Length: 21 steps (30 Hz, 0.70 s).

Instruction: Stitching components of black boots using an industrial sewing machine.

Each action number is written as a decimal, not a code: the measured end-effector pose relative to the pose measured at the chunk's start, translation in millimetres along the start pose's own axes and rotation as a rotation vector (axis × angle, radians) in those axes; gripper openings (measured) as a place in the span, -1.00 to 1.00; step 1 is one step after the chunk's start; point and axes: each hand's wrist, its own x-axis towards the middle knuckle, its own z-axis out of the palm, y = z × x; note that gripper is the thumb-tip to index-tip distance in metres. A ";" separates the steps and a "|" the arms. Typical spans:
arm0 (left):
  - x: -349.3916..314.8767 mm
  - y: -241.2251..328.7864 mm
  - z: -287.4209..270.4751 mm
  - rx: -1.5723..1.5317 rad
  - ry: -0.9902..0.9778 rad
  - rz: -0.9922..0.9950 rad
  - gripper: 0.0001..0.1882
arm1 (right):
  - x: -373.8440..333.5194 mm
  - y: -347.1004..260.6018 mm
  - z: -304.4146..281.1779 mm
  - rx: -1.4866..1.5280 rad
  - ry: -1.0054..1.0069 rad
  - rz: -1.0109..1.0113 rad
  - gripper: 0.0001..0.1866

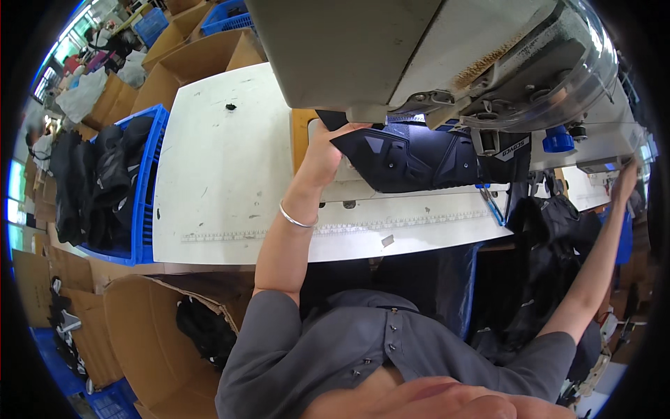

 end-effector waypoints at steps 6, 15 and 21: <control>16.4 -8.4 0.7 -0.214 -0.100 -0.039 -0.81 | -42.6 -122.4 -66.1 0.046 0.152 -0.064 -0.36; 13.5 -7.4 4.0 -0.270 -0.027 -0.039 -0.79 | -74.7 -104.5 -20.9 -0.046 0.207 -0.329 -0.34; 12.0 -13.5 3.9 -0.317 -0.012 -0.034 -0.77 | 16.6 -131.2 -90.5 -0.186 0.081 0.105 -0.40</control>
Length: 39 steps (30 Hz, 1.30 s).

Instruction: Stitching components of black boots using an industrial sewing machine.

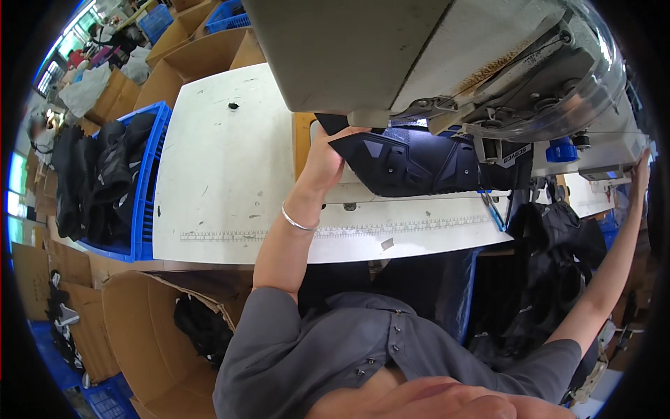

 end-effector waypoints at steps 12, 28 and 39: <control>-1.2 3.2 -2.9 0.053 0.035 -0.017 -0.81 | -8.0 20.6 8.8 -0.578 -0.025 -0.664 -0.54; -2.1 6.9 -5.4 0.046 -0.022 -0.003 -0.83 | -48.1 -4.7 57.1 -0.025 -0.002 -0.420 -0.43; 4.4 5.5 -8.2 0.035 -0.011 -0.036 -0.84 | -139.7 -7.6 133.2 0.374 0.482 -0.418 -0.35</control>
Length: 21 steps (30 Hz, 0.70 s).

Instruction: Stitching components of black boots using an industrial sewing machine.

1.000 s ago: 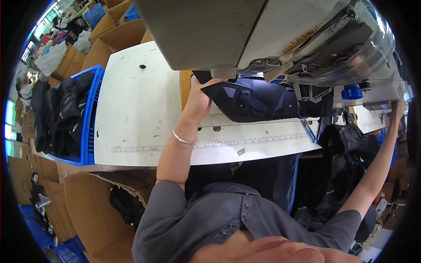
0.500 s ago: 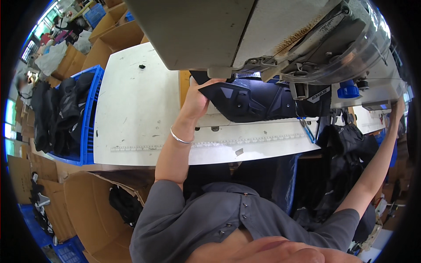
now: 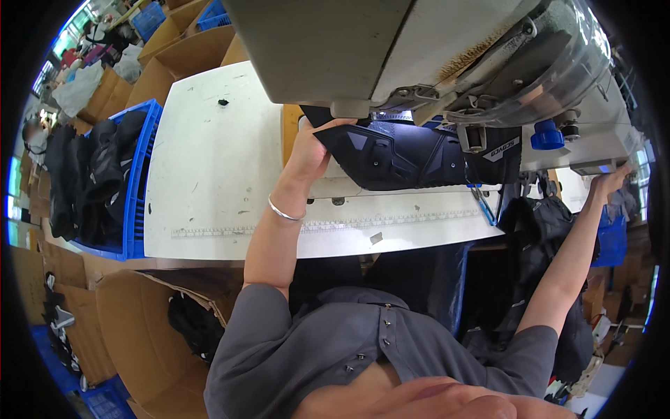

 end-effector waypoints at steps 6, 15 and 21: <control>1.3 0.0 -5.3 0.014 -0.036 -0.038 -0.83 | -106.9 -94.0 15.9 -0.094 0.102 -0.082 -0.66; 10.2 -0.6 -13.8 0.134 -0.058 -0.049 -0.74 | -314.1 -186.2 56.6 0.039 -0.772 -0.031 -0.25; 11.6 -3.4 -21.6 0.121 -0.096 -0.084 -0.75 | -316.3 -183.8 52.5 -0.004 -0.776 -0.109 -0.33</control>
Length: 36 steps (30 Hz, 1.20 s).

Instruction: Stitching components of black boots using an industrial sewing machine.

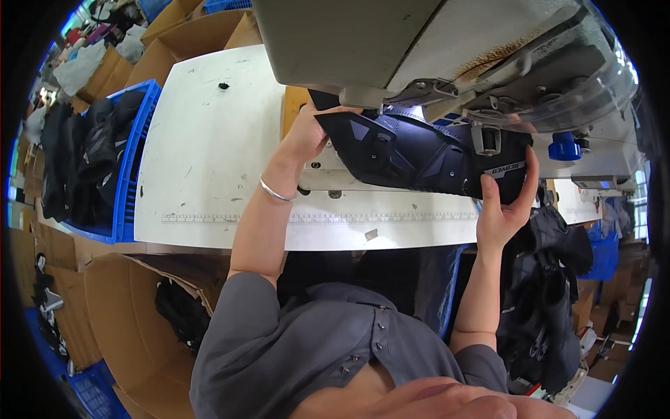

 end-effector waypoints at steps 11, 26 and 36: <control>0.0 -2.6 -0.8 -0.095 -0.030 -0.007 -0.80 | 10.0 8.0 3.2 0.064 -0.007 0.097 -0.34; -116.6 27.4 75.1 1.538 0.134 0.991 -0.78 | 91.1 154.7 83.4 0.325 -0.175 0.251 -0.59; -72.9 48.6 69.1 1.979 0.015 0.718 -0.57 | 31.5 98.8 95.4 -0.300 -0.142 -0.298 -0.50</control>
